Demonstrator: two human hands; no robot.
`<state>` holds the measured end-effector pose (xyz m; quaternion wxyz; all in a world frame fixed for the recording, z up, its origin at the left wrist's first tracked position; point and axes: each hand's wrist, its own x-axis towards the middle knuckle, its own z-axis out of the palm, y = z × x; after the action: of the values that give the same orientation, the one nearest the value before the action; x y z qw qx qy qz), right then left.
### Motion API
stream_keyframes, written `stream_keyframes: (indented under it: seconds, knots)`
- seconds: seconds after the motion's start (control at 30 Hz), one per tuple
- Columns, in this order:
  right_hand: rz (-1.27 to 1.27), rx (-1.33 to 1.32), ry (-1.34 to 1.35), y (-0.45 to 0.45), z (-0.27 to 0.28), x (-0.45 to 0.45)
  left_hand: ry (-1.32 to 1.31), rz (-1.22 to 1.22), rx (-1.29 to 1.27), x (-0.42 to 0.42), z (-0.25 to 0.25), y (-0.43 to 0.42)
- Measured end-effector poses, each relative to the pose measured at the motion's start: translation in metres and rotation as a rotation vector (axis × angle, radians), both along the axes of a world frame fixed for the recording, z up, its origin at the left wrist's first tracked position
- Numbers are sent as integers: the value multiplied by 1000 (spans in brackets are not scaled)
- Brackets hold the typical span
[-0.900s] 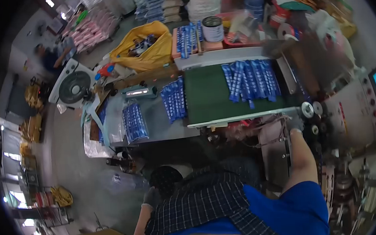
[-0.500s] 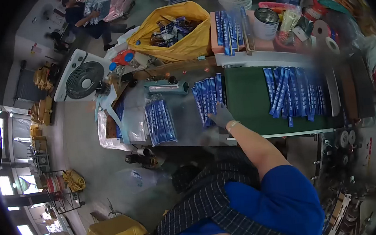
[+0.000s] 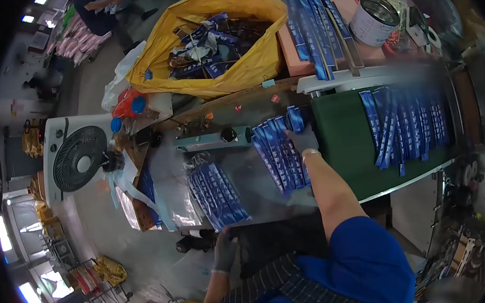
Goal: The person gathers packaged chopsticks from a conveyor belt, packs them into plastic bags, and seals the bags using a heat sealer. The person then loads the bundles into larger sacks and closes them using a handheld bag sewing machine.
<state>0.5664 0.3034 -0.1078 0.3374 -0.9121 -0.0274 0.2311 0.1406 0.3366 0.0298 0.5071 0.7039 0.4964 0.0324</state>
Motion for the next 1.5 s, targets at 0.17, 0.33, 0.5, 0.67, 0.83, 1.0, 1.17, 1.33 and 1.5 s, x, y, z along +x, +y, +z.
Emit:
stream_keyframes:
  seconds: [0.17,0.33,0.5,0.67,0.83,1.0,1.17,1.33,1.5]
  knots:
    - [-15,172,142,-7,-9,9,-28,-710,343,141,-129,103]
    - [321,-6,-105,14,-7,-40,-294,-238,-257,242,-185,102]
    - [112,951,543,6,0,-110,-600,-215,-685,224,-172,106]
    - [130,1110,525,-22,-23,-163,-684,-320,-757,175,-172,92]
    - [278,1277,318,-45,62,-238,-888,-415,-633,111,-106,56]
    - [590,1405,-181,-78,159,-296,-1345,-715,-258,36,22,25]
    - [815,1306,-402,-79,140,-285,-1342,-830,-319,14,-6,32]
    - [925,1212,-196,-55,146,-285,-1006,-810,-324,26,-38,50]
    - [523,1349,118,-60,186,-340,-964,-507,-480,-9,3,26]
